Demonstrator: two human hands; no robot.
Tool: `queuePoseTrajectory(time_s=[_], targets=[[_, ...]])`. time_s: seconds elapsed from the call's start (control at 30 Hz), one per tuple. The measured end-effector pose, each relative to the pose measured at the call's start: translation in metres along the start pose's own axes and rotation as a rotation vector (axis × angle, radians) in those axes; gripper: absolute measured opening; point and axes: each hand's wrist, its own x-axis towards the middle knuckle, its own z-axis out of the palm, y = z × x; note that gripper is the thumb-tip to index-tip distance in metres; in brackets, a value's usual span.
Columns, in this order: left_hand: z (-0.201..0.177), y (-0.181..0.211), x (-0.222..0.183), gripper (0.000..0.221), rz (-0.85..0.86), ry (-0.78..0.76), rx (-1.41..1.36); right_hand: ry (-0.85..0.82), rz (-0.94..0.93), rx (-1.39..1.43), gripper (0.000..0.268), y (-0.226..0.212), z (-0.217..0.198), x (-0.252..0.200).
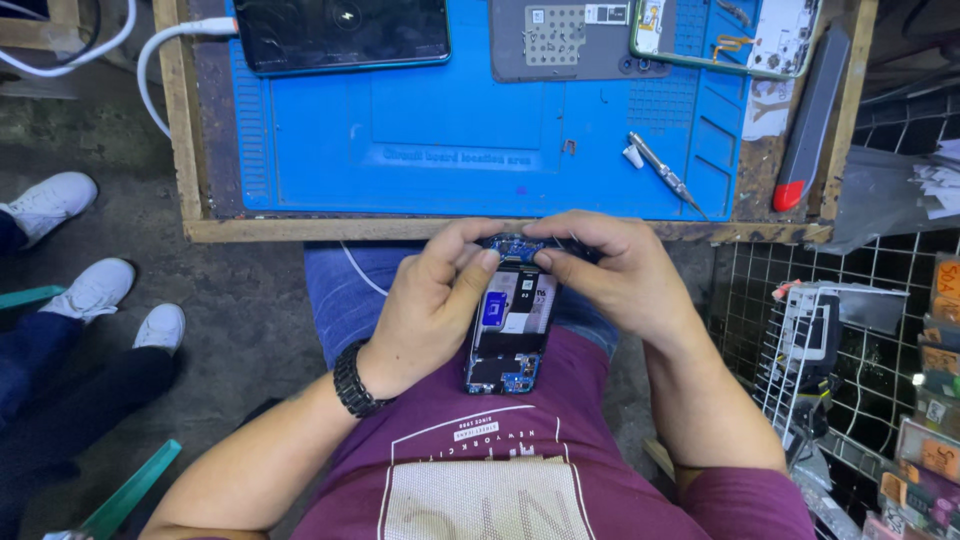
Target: The person disassembles a mobile phone by removing the back cover and using tweezers to detach small internal components and connectors from the circuit board.
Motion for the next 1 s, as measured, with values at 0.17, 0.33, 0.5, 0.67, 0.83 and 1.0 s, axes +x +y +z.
queuePoseTrajectory(time_s=[0.17,0.33,0.5,0.67,0.83,1.0], targets=[[0.0,-0.003,0.007,0.018,0.013,0.015,-0.073,0.106,0.012,0.003,0.022,-0.004,0.01,-0.008],[-0.001,-0.002,0.009,0.016,0.042,-0.015,-0.097,0.13,-0.216,-0.064,0.023,-0.009,0.012,-0.011],[-0.001,-0.003,0.007,0.018,0.077,0.008,-0.025,0.137,-0.243,-0.101,0.019,-0.007,0.013,-0.011],[-0.004,-0.003,0.006,0.018,0.09,-0.027,-0.03,0.13,-0.338,-0.191,0.02,-0.009,0.013,-0.011],[-0.007,0.004,0.002,0.038,0.042,-0.15,-0.22,0.178,-0.336,-0.269,0.019,-0.012,0.017,-0.014],[-0.011,0.006,-0.003,0.051,-0.085,-0.176,-0.115,0.233,-0.352,-0.333,0.022,-0.011,0.021,-0.014]])
